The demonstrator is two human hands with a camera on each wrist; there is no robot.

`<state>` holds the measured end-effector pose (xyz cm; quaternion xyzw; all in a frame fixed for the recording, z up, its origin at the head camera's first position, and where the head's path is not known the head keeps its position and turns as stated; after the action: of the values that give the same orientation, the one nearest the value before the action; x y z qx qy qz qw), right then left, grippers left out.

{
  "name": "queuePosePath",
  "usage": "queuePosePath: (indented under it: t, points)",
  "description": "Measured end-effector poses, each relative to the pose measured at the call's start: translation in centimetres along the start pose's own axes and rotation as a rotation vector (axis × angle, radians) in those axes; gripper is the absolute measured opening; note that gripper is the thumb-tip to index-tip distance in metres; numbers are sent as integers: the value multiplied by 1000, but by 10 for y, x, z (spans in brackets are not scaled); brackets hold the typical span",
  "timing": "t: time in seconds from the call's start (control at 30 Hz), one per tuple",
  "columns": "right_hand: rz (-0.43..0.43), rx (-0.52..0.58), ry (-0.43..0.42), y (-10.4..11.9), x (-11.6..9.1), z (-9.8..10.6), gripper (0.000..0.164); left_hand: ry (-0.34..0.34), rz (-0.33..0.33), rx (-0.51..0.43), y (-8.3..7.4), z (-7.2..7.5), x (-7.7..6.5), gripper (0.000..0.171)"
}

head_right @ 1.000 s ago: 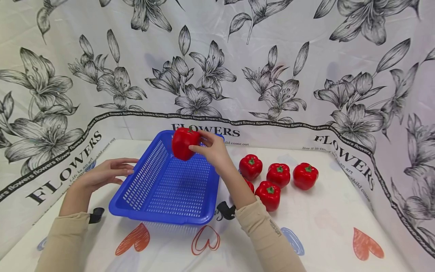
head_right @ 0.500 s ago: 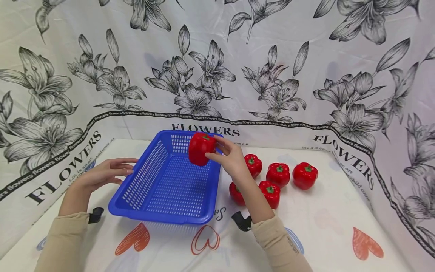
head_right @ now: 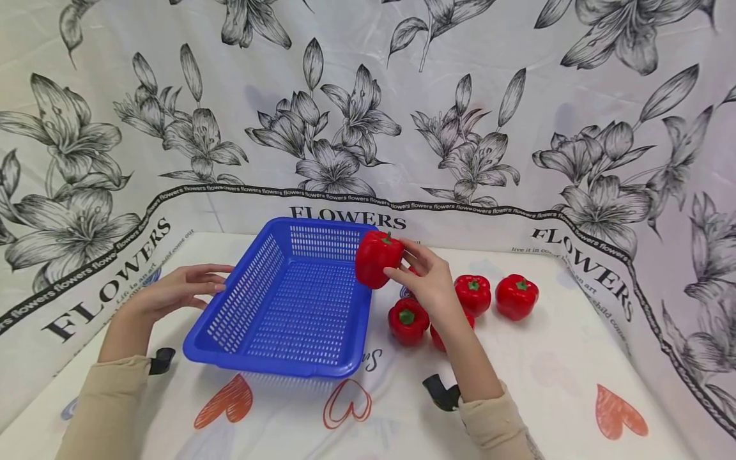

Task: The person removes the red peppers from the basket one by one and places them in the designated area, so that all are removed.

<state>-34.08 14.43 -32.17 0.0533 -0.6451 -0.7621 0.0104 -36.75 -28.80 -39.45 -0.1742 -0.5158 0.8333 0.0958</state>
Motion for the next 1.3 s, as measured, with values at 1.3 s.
queuePosePath:
  t: [1.3]
  points:
    - [-5,156,-233,-50,-56,130,83,-6,4,10,-2,1,-1,64]
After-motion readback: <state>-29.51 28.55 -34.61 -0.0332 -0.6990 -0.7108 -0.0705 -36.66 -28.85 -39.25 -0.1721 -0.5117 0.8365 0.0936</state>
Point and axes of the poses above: each hand's wrist, its own x-axis towards the middle knuckle, its own z-axis out of the back of the hand, y = z × x, the point moved 10 cm from there along x, towards the middle knuckle, and after that the axes turned 3 degrees about x, right-handed, at the moved point
